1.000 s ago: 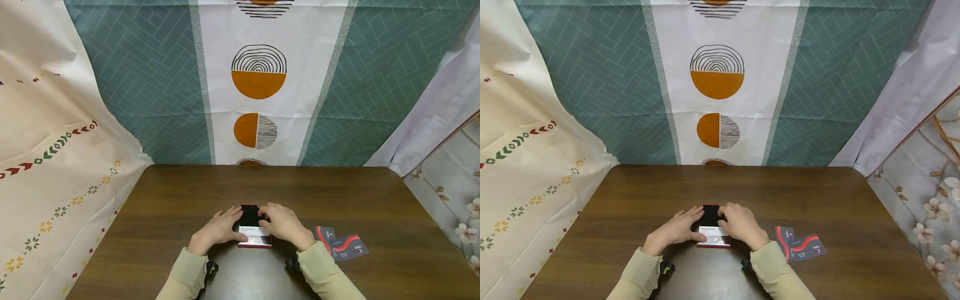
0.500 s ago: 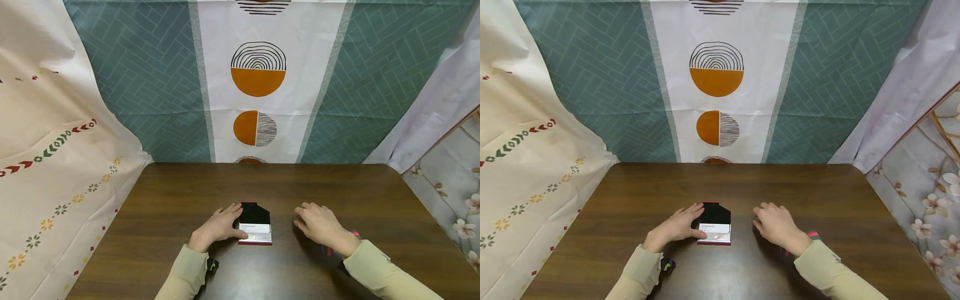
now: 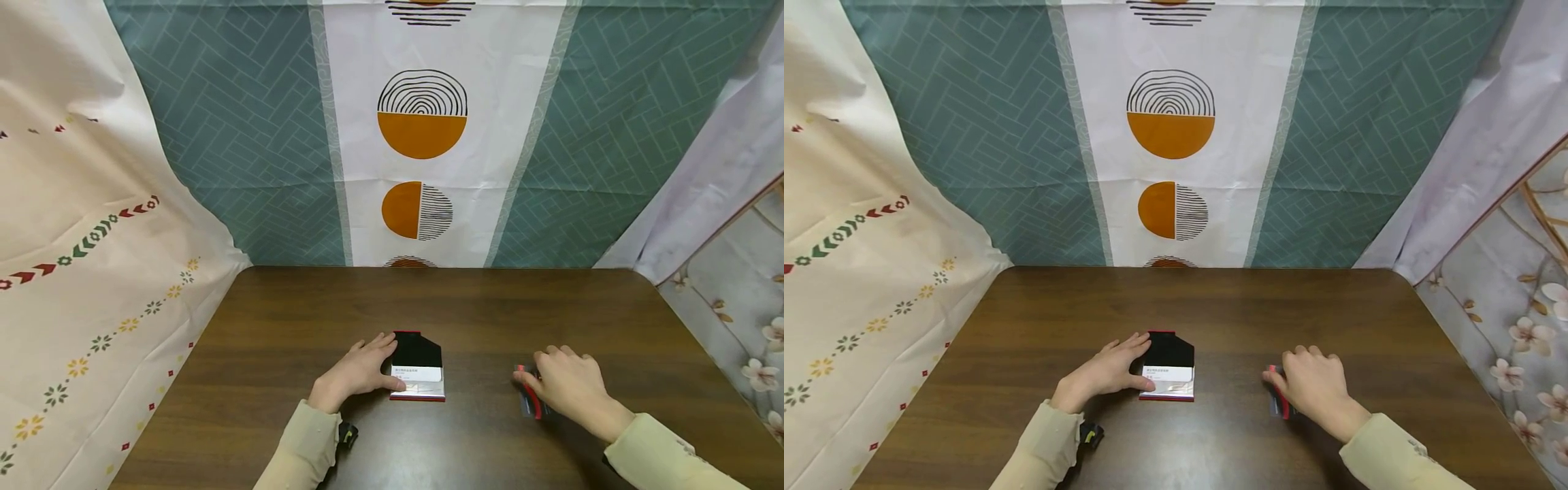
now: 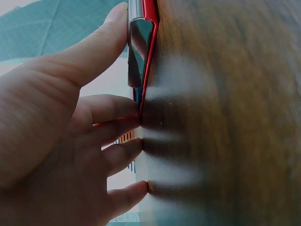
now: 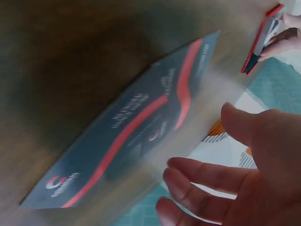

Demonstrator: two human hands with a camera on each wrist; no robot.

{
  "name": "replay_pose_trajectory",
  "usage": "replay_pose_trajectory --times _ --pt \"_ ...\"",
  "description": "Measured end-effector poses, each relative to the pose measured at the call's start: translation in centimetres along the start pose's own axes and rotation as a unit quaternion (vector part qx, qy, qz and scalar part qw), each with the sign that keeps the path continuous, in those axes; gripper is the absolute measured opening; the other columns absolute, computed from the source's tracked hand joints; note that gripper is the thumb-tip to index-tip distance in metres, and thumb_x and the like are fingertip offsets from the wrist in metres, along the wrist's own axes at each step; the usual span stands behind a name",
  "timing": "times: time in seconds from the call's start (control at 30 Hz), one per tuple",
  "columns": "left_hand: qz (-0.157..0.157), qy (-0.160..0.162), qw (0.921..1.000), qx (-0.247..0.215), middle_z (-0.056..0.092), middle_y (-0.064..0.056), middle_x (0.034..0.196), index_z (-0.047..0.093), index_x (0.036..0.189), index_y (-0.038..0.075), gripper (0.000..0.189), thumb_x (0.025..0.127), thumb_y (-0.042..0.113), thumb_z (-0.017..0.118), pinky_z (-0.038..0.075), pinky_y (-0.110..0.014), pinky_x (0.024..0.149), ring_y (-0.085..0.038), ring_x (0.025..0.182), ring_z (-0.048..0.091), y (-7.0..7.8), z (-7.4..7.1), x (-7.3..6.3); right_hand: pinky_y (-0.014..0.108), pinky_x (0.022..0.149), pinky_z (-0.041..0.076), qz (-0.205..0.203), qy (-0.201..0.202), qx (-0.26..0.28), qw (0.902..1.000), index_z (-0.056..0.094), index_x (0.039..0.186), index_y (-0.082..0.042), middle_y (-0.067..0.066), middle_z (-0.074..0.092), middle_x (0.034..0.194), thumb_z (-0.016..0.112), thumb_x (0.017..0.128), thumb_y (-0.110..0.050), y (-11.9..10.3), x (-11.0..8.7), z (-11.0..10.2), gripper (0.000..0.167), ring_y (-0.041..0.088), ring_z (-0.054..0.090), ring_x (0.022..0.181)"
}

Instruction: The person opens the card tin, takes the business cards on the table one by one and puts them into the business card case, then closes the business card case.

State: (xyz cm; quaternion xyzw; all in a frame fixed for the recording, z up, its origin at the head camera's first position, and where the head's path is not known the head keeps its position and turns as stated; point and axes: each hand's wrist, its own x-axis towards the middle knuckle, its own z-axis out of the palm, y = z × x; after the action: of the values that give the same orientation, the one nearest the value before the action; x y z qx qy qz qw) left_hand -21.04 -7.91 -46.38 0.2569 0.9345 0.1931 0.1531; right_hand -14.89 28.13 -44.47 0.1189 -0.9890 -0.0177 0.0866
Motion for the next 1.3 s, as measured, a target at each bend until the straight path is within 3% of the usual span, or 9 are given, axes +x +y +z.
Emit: replay_pose_trajectory --times 0.2,0.37,0.5,0.63,0.8,0.93,1.03,1.17,1.3 --pt "-0.005 -0.003 1.0 0.0 0.029 -0.009 0.158 0.04 0.148 0.002 0.089 0.082 0.051 0.074 0.015 -0.054 0.115 -0.027 0.147 0.019 -0.1 0.1 0.0 0.044 0.053 0.039 0.003 -0.023 -0.02 0.9995 0.063 0.071 -0.014 0.001 0.052 0.07 0.068 0.076 -0.067 0.2 -1.0 0.5 0.054 0.024 0.05 0.069" --pt "-0.005 -0.004 1.0 -0.002 0.029 -0.009 0.158 0.04 0.149 0.003 0.09 0.081 0.051 0.074 0.015 -0.054 0.115 -0.027 0.147 0.019 0.0 0.1 0.1 0.044 0.055 0.038 -0.003 -0.029 -0.014 0.9995 0.061 0.073 -0.014 0.002 0.048 0.075 0.068 0.076 -0.066 -0.1 -1.4 1.3 0.053 0.024 0.046 0.072" --pt "-0.006 -0.002 1.0 -0.003 0.029 -0.009 0.158 0.04 0.148 0.003 0.09 0.081 0.051 0.074 0.015 -0.054 0.115 -0.027 0.147 0.019 -0.1 0.1 0.2 0.039 0.052 0.036 -0.007 -0.021 -0.002 0.9997 0.072 0.094 -0.007 0.002 0.048 0.078 0.071 0.077 -0.061 -0.3 -1.3 1.4 0.056 0.023 0.046 0.072" --pt "-0.006 0.0 1.0 -0.003 0.029 -0.009 0.157 0.04 0.148 0.002 0.089 0.081 0.05 0.075 0.015 -0.054 0.115 -0.027 0.147 0.019 -0.1 0.1 0.1 0.034 0.052 0.031 -0.01 -0.039 0.025 0.9989 0.07 0.123 -0.013 0.001 0.047 0.08 0.072 0.08 -0.057 -0.4 -1.0 1.3 0.062 0.018 0.041 0.07" --pt "-0.007 -0.002 1.0 0.003 0.03 -0.009 0.157 0.041 0.148 0.003 0.089 0.081 0.051 0.075 0.016 -0.054 0.115 -0.027 0.147 0.02 0.0 0.2 0.1 0.033 0.056 0.029 -0.008 -0.082 0.075 0.9938 0.062 0.135 -0.021 0.001 0.048 0.088 0.073 0.083 -0.05 -0.5 -0.7 1.4 0.061 0.016 0.039 0.073" --pt "-0.009 -0.005 0.9999 0.007 0.029 -0.008 0.158 0.04 0.149 0.004 0.089 0.081 0.052 0.074 0.016 -0.053 0.115 -0.026 0.147 0.019 0.0 0.2 0.2 0.043 0.062 0.04 0.005 -0.091 0.107 0.9901 0.059 0.132 -0.008 0.008 0.054 0.099 0.076 0.08 -0.049 -0.4 -0.3 1.4 0.069 0.024 0.048 0.084" --pt "-0.009 -0.005 0.9999 0.006 0.028 -0.008 0.158 0.04 0.149 0.004 0.09 0.082 0.052 0.074 0.015 -0.053 0.115 -0.026 0.147 0.018 -0.1 0.2 0.2 0.05 0.067 0.042 0.017 -0.095 0.128 0.987 0.06 0.121 -0.002 0.012 0.056 0.102 0.08 0.077 -0.046 -0.3 0.2 1.3 0.065 0.029 0.05 0.09" --pt "-0.01 -0.003 0.9999 0.003 0.028 -0.008 0.158 0.04 0.149 0.004 0.09 0.081 0.052 0.074 0.014 -0.053 0.116 -0.026 0.147 0.019 -0.1 0.0 0.2 0.049 0.069 0.041 0.024 -0.124 0.154 0.9799 0.06 0.108 -0.003 0.008 0.053 0.098 0.083 0.076 -0.037 -0.1 1.1 0.9 0.052 0.028 0.047 0.088" --pt "-0.011 -0.007 0.9999 0.004 0.028 -0.008 0.158 0.04 0.149 0.004 0.09 0.081 0.052 0.074 0.014 -0.053 0.116 -0.026 0.147 0.019 -0.1 0.1 0.2 0.049 0.069 0.042 0.025 -0.16 0.168 0.9725 0.058 0.104 -0.005 0.006 0.052 0.093 0.086 0.074 -0.033 0.2 1.9 0.7 0.049 0.027 0.047 0.085"
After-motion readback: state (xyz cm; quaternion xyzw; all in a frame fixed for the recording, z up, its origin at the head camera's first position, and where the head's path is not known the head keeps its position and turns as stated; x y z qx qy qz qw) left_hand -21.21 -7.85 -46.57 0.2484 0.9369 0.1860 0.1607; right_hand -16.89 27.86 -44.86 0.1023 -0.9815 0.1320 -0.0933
